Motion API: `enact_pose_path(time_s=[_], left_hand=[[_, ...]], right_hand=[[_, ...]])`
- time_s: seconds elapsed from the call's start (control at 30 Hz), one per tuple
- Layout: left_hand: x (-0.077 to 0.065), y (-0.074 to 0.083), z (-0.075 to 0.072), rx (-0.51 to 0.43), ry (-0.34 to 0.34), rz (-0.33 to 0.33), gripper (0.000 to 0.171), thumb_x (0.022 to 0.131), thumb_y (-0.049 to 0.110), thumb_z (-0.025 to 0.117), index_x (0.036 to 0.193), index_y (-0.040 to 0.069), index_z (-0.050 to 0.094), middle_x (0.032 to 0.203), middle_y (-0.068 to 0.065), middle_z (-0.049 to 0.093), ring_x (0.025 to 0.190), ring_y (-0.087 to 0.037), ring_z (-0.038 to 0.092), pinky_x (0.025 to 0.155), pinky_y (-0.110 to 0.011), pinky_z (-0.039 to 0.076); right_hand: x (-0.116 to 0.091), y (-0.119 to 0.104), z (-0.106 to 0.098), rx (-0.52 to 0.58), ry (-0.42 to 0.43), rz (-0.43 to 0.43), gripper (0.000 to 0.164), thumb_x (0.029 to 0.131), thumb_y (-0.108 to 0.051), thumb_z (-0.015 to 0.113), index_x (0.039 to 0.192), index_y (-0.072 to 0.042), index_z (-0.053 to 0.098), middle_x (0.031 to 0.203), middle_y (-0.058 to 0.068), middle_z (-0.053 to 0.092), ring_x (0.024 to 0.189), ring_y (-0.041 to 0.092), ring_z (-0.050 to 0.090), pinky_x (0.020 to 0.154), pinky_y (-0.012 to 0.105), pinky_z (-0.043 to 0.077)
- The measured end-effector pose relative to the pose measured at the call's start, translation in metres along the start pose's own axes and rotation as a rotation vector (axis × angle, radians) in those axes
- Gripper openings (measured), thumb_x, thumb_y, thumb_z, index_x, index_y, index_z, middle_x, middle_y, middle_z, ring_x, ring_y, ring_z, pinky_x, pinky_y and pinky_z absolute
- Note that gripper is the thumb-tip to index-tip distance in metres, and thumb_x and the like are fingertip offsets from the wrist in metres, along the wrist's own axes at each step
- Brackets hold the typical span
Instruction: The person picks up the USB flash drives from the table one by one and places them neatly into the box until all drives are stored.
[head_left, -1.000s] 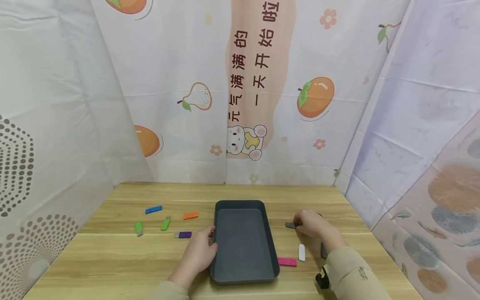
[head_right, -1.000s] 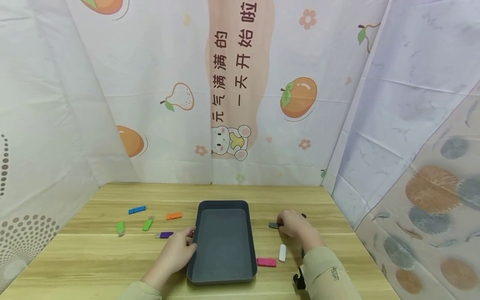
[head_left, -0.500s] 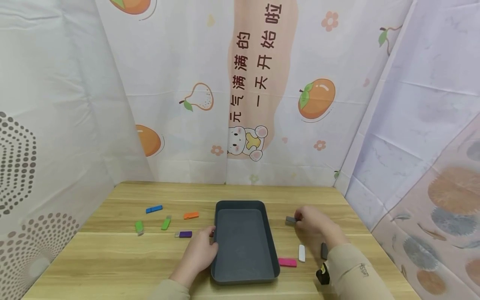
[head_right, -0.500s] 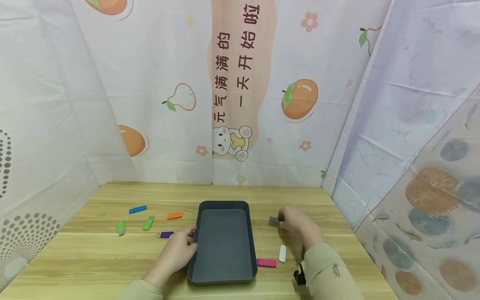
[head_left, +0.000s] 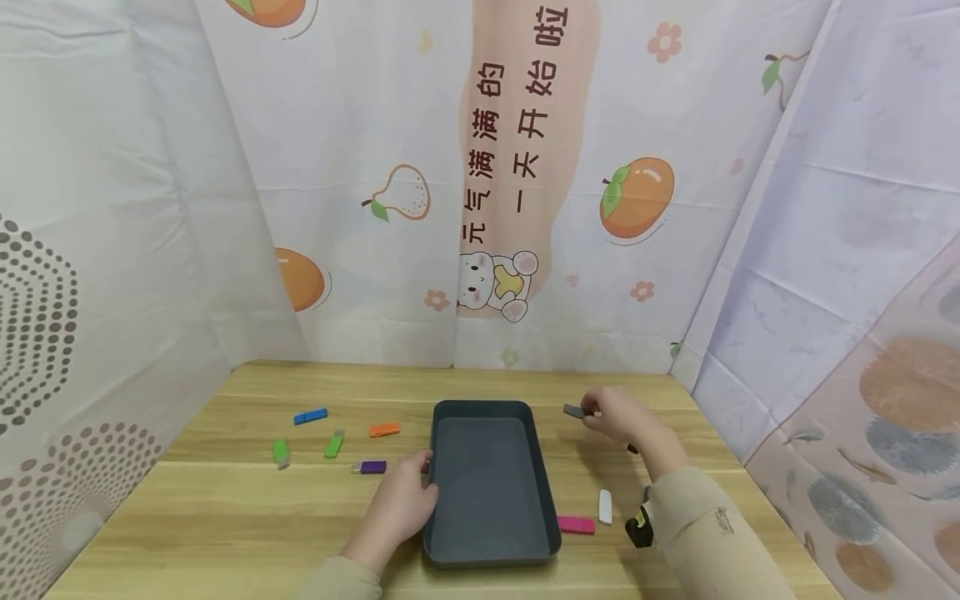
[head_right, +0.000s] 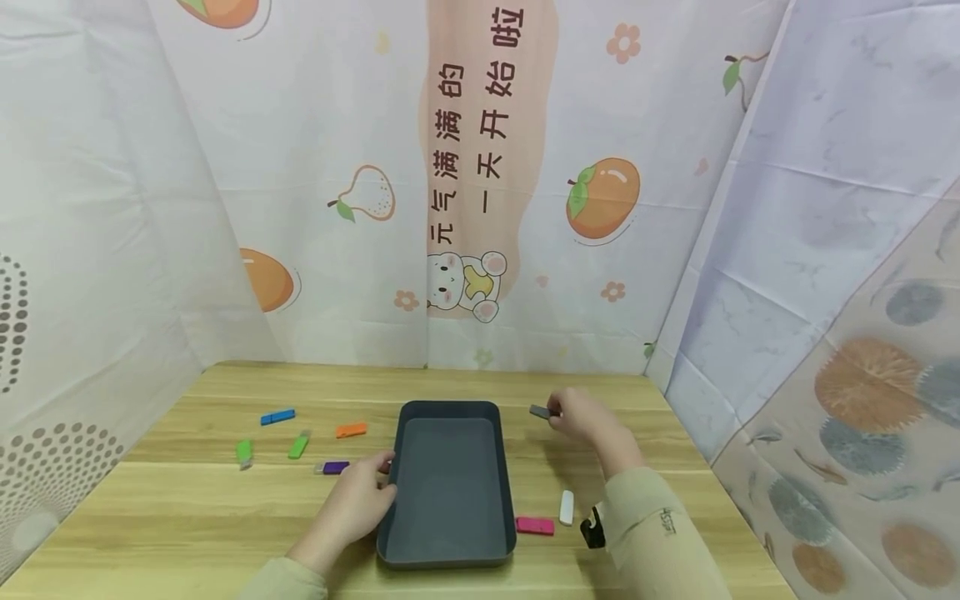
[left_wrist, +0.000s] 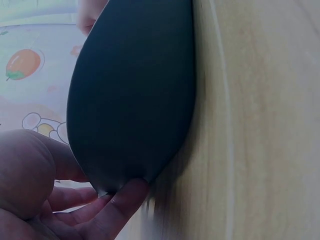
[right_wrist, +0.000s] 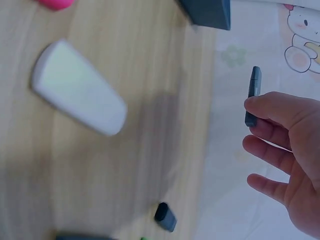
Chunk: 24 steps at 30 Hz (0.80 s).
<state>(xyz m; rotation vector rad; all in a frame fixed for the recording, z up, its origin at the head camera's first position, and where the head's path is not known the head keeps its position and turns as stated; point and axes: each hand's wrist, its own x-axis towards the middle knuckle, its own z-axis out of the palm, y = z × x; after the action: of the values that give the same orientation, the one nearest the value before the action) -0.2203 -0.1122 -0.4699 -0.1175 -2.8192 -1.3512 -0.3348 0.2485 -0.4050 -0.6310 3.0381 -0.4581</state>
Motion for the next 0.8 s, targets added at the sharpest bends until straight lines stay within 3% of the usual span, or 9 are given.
enact_pose_path(time_s=[0.37, 0.8], left_hand=[[0.002, 0.001, 0.001, -0.015, 0.003, 0.005, 0.050, 0.089, -0.003, 0.066, 0.137, -0.011, 0.055, 0.122, -0.025, 0.064, 0.068, -0.017, 0.055, 0.062, -0.032, 0.052], [0.001, 0.002, 0.001, 0.000, 0.006, -0.008, 0.050, 0.089, -0.002, 0.068, 0.137, -0.010, 0.056, 0.122, -0.024, 0.065, 0.087, -0.022, 0.061, 0.074, -0.040, 0.058]], right_hand=[[0.026, -0.023, -0.003, -0.027, 0.044, -0.053, 0.005, 0.091, -0.019, 0.075, 0.094, -0.015, 0.073, 0.090, -0.001, 0.067, 0.084, 0.018, 0.062, 0.079, 0.044, 0.054], [0.051, -0.059, 0.001, 0.007, 0.047, -0.074, 0.007, 0.092, -0.018, 0.074, 0.097, -0.014, 0.074, 0.089, -0.002, 0.066, 0.081, 0.017, 0.059, 0.076, 0.041, 0.053]])
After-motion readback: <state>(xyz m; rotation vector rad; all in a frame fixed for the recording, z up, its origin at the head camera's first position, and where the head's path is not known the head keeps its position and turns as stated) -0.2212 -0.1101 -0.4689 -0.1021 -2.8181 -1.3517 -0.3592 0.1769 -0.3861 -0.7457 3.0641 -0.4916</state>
